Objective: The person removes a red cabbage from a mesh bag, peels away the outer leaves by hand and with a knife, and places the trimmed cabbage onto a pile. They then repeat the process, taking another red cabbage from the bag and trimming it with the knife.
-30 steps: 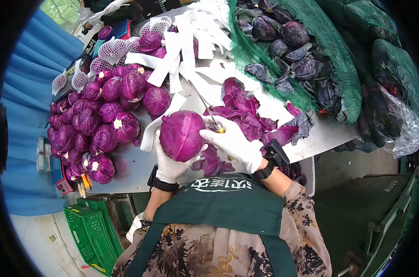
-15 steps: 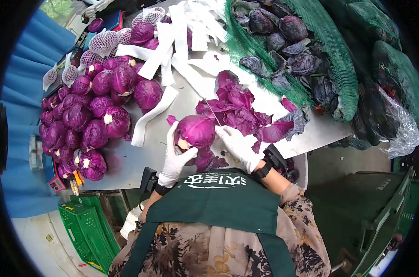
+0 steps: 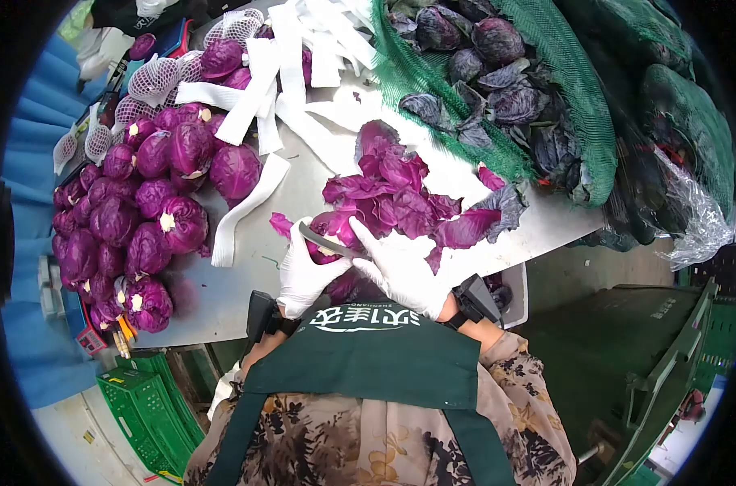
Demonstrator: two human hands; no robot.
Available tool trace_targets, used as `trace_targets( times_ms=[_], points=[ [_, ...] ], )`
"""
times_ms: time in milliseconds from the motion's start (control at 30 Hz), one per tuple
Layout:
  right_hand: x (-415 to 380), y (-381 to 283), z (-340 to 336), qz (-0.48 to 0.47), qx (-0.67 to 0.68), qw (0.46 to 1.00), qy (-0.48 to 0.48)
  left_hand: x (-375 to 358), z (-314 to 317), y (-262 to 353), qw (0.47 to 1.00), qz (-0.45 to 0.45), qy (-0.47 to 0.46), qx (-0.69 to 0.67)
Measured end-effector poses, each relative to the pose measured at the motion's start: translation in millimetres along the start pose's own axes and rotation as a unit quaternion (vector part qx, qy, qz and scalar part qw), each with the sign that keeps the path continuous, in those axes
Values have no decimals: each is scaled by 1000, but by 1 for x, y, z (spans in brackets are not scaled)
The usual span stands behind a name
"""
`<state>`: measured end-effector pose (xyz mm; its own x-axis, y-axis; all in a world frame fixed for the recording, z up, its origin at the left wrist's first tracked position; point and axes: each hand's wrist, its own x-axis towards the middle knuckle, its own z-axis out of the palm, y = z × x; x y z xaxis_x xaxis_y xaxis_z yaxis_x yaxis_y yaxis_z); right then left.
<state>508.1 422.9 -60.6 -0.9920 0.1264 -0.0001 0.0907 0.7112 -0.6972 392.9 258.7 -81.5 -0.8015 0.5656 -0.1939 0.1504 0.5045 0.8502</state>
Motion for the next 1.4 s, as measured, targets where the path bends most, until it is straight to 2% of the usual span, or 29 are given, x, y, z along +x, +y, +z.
trace_targets(
  times_ms=[67,133,167,233,300,433,600,700,767,833,900,933,967,1033,1100,1167,1233,1267,1300,1367,1400],
  points=[
    [3,-8,-6,16,-28,999,-28,0,-1,-2,1000,-2,-13,-24],
    [4,-11,-7,30,-56,996,-55,2,-1,5,994,99,16,45],
    [4,-11,-6,30,-85,995,-46,2,-3,10,994,99,14,45],
    [5,-13,-5,33,-114,992,-34,3,-6,19,999,30,-35,28],
    [7,-19,-6,50,-159,986,-26,3,-5,21,998,27,-31,37],
    [12,-22,-3,81,-158,983,-35,4,0,18,995,41,-6,89],
    [18,-13,8,64,-145,987,13,8,4,11,994,64,-6,93],
    [20,-18,-9,41,-175,984,-10,4,2,17,997,44,-4,58],
    [29,-10,-15,38,-120,990,-64,3,2,16,999,34,-3,24],
    [30,-4,-8,45,-19,999,7,8,4,11,997,55,-8,62],
    [42,6,1,41,93,976,193,-4,9,12,987,83,-3,135],
    [48,17,-1,116,205,959,159,-7,11,10,988,95,-2,124],
    [44,24,-7,218,217,949,67,-11,10,7,987,107,-6,117],
    [38,6,-18,152,250,955,36,-10,3,4,993,95,-14,75],
    [31,-13,-18,106,204,973,2,-12,-3,-3,996,83,-22,-1],
    [27,-14,-10,95,230,968,28,-6,5,-31,966,22,-64,-248],
    [21,-9,-14,209,285,935,16,-10,1,-29,972,7,-68,-224],
    [20,24,-4,9,160,980,117,-12,2,-28,977,-5,-74,-202],
    [26,16,-31,252,307,916,63,-14,3,-28,976,-4,-77,-203],
    [26,67,-43,296,262,903,171,-21,1,-32,961,-16,-71,-265],
    [23,77,-33,297,263,901,174,-23,2,-40,959,-12,-80,-271]
  ],
)
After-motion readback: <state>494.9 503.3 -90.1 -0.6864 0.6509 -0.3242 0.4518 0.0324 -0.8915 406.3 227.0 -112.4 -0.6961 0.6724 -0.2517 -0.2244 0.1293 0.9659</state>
